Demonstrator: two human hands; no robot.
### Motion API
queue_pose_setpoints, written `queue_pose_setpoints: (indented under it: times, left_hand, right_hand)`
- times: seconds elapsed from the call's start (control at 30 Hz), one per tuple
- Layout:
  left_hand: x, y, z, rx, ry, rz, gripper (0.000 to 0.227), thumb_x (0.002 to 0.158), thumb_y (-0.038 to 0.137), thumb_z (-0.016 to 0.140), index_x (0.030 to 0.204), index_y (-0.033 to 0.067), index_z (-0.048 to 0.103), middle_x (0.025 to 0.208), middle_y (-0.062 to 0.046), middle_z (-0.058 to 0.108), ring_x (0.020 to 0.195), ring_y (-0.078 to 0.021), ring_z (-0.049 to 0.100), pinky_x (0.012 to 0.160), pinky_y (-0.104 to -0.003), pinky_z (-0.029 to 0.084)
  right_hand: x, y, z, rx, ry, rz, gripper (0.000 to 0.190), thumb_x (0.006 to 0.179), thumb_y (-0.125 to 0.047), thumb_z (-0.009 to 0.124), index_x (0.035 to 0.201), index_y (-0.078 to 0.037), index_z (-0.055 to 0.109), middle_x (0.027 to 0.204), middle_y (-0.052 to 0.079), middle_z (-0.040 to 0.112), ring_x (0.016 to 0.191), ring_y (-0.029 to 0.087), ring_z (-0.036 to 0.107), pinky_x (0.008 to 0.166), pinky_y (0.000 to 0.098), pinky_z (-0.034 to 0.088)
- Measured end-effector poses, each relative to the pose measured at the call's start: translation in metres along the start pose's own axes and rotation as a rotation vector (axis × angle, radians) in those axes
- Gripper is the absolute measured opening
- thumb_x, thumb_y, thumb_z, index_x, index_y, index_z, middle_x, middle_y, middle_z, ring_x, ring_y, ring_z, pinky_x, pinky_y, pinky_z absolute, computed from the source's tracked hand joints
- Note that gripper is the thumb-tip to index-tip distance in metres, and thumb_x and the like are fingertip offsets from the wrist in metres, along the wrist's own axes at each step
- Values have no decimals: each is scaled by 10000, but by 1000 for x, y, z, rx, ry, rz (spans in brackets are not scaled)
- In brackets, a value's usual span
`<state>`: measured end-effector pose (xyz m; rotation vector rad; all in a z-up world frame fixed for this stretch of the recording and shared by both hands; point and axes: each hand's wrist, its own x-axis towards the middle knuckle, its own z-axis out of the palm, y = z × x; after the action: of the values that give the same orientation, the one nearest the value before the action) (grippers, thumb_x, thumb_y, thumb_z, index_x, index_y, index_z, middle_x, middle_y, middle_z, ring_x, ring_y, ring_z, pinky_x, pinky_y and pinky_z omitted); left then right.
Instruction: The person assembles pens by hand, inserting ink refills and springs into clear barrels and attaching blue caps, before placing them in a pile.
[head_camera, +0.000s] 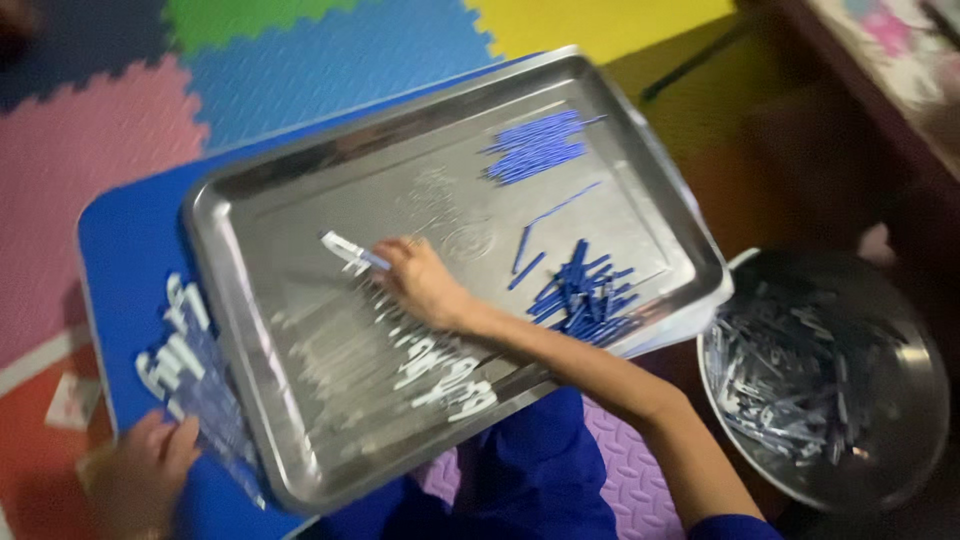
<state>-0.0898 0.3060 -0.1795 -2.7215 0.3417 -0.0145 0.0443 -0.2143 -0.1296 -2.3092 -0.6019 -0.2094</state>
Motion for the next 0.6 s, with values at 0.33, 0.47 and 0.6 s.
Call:
queue_pose_setpoints:
  times: [0.33, 0.47, 0.6]
  left_hand:
    - [8, 48, -42, -984, -36, -642, 642, 1042, 143, 816, 1599, -125, 646, 1220, -238, 831, 1015, -336, 806, 925, -445, 604]
    - [10, 49, -29, -1327, 67, -641, 757, 954, -39, 778, 1618, -238, 473, 1350, -438, 674, 1206, -485, 693, 992, -527, 559]
    - [28, 61, -125, -1188, -189, -777, 766, 972, -67, 787, 1661, -157, 462, 1419, -386, 683, 1237, -480, 702, 984, -556, 588]
  right_hand:
    - [-8, -43, -10, 168, 79, 34, 398, 1131, -225, 577, 1405, 56, 640, 1452, 299, 657, 1337, 466, 628, 1148, 562, 496]
    - [-18, -40, -26, 284, 60, 128, 390, 1109, -194, 570, 1446, -1, 603, 1443, 260, 688, 1298, 407, 686, 1100, 578, 593]
    - [-45, -49, -52, 332, 49, 129, 409, 1167, -342, 451, 1371, -17, 591, 1124, 127, 678, 910, 229, 644, 801, 432, 614]
